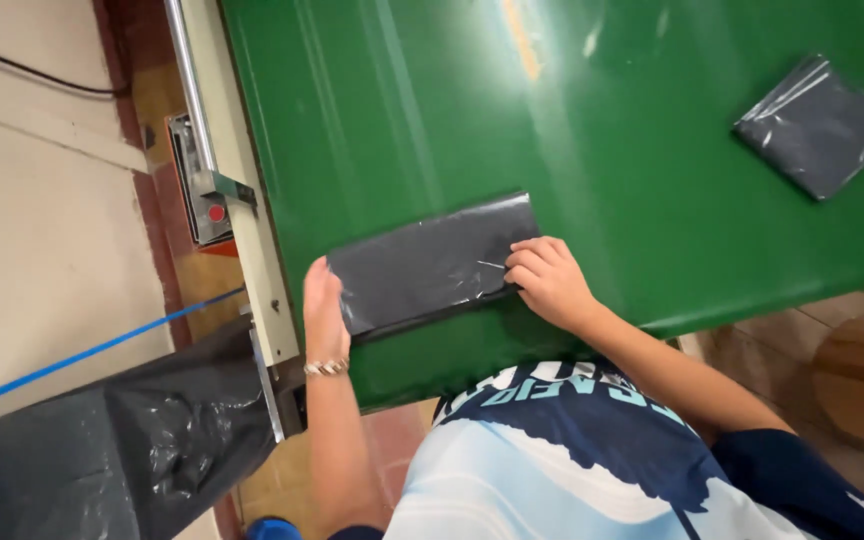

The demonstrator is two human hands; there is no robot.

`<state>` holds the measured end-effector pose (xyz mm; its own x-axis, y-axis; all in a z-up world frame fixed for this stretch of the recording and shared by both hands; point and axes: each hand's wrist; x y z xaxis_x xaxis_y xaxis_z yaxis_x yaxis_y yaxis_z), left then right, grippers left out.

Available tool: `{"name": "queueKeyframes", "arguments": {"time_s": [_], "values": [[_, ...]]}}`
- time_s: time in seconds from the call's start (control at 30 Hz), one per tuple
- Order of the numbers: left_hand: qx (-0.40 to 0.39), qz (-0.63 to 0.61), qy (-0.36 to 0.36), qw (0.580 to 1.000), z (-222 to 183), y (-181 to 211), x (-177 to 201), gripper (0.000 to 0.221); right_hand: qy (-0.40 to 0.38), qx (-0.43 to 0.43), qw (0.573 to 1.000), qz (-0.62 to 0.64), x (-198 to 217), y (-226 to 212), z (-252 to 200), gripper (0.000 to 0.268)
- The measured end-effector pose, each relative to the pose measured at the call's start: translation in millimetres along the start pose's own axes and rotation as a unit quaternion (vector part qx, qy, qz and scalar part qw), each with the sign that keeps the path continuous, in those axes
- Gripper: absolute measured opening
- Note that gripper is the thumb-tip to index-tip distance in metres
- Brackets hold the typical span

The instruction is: Folding and stacking plastic bags as they are produced by a machine and delivered via conveyor belt.

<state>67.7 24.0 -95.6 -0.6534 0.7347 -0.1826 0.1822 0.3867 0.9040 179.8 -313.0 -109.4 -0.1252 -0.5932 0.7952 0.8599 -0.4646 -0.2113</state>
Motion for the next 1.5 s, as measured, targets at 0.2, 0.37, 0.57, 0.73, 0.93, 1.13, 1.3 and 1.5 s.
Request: {"name": "queueKeyframes", "arguments": {"time_s": [0.2, 0.37, 0.57, 0.73, 0.93, 1.13, 1.3, 1.5], "values": [[-0.545, 0.618, -0.095, 0.559, -48.2, -11.5, 28.9, 0.056, -0.033, -0.015, 0.998, -0.049, 0.9, -15.9, -1.7, 0.023], [-0.627, 0.68, -0.158, 0.345, -18.1, -38.6, 36.6, 0.017, -0.051, 0.026, 0.998, -0.01, 1.5, -76.9, 36.1, 0.051], [-0.355, 0.571, -0.483, 0.56, -47.8, -0.2, -54.6, 0.032, -0.076, 0.05, 0.989, 0.115, -30.5, -103.2, -10.0, 0.049], [0.126, 0.301, -0.528, 0.784, 34.6, -8.4, -103.4, 0.069, -0.076, -0.211, 0.866, 0.447, -4.2, -97.8, -39.8, 0.044], [0.133, 0.382, -0.338, 0.85, 101.2, -83.6, -77.5, 0.065, 0.089, -0.633, 0.41, 0.651, 2.2, -68.8, -7.0, 0.023], [-0.226, 0.658, -0.19, 0.693, 17.1, -14.7, -145.7, 0.047, 0.072, -0.644, 0.266, 0.714, -22.2, -46.0, -22.0, 0.014], [-0.444, 0.545, -0.242, 0.669, -3.8, -17.6, -158.2, 0.026, 0.081, -0.601, 0.418, 0.677, -28.9, -37.5, -64.7, 0.029], [-0.479, 0.463, -0.329, 0.669, -74.6, 3.8, -286.3, 0.024, 0.268, -0.497, 0.652, 0.506, 101.9, 36.0, -85.5, 0.08]]}}
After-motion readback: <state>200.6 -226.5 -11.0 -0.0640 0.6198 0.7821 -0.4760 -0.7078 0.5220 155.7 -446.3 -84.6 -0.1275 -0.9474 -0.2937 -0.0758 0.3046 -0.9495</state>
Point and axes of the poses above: each hand's wrist, its own z-axis towards the middle knuckle, its own x-axis out of the back of the hand, y = z × x, and after that the axes turned 2 degrees about -x, right-handed
